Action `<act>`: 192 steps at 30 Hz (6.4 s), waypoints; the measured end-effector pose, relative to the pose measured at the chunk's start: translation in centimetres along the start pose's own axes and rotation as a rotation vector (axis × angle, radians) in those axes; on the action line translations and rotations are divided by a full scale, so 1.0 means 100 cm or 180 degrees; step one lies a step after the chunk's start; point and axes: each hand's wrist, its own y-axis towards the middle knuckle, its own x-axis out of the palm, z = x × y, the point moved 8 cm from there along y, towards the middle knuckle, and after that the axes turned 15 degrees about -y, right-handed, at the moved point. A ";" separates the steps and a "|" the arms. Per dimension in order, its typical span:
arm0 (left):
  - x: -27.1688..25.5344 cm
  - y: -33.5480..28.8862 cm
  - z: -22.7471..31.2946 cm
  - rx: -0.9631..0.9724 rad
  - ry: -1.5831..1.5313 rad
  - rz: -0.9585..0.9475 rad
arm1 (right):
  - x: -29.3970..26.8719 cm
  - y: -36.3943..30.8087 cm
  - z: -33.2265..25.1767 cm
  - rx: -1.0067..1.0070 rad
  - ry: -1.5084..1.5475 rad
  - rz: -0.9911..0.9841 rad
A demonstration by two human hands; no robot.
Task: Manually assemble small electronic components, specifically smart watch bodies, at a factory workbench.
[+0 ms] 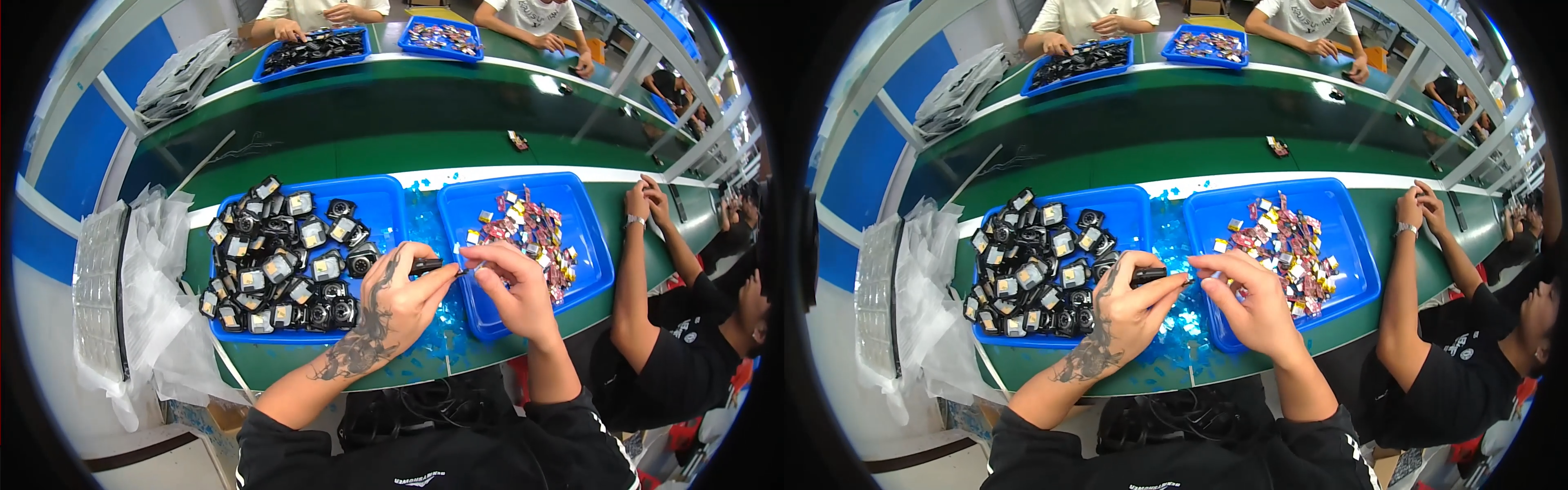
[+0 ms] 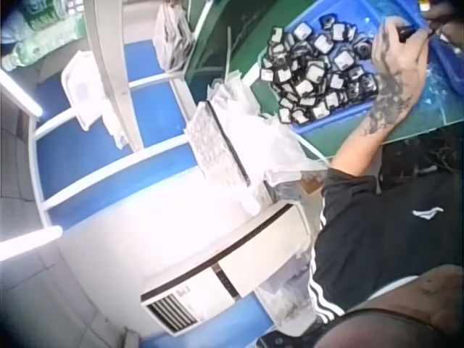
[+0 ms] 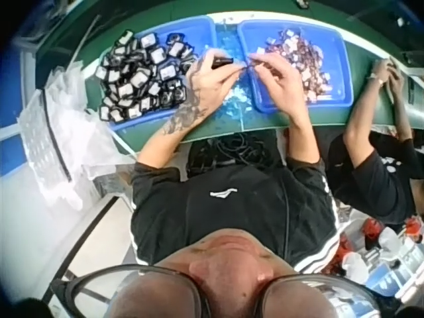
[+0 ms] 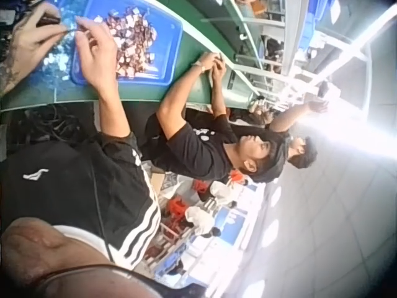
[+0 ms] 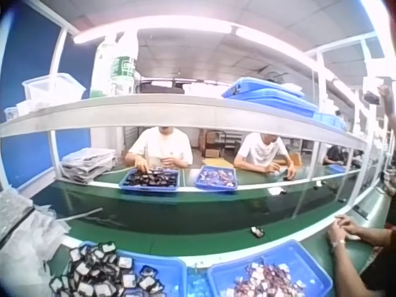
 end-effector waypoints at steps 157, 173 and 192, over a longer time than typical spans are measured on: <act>0.057 -0.040 -0.041 -0.2419 -0.3327 -0.0499 | -0.001 -0.033 0.012 0.0628 0.0759 0.0524; 0.048 -0.037 -0.038 -0.2365 -0.3657 -0.0002 | 0.017 -0.027 0.019 0.0686 0.0773 0.0405; -0.092 -0.031 -0.077 -0.1210 0.1982 -0.0839 | 0.030 0.233 0.159 0.1177 -0.1353 -0.0053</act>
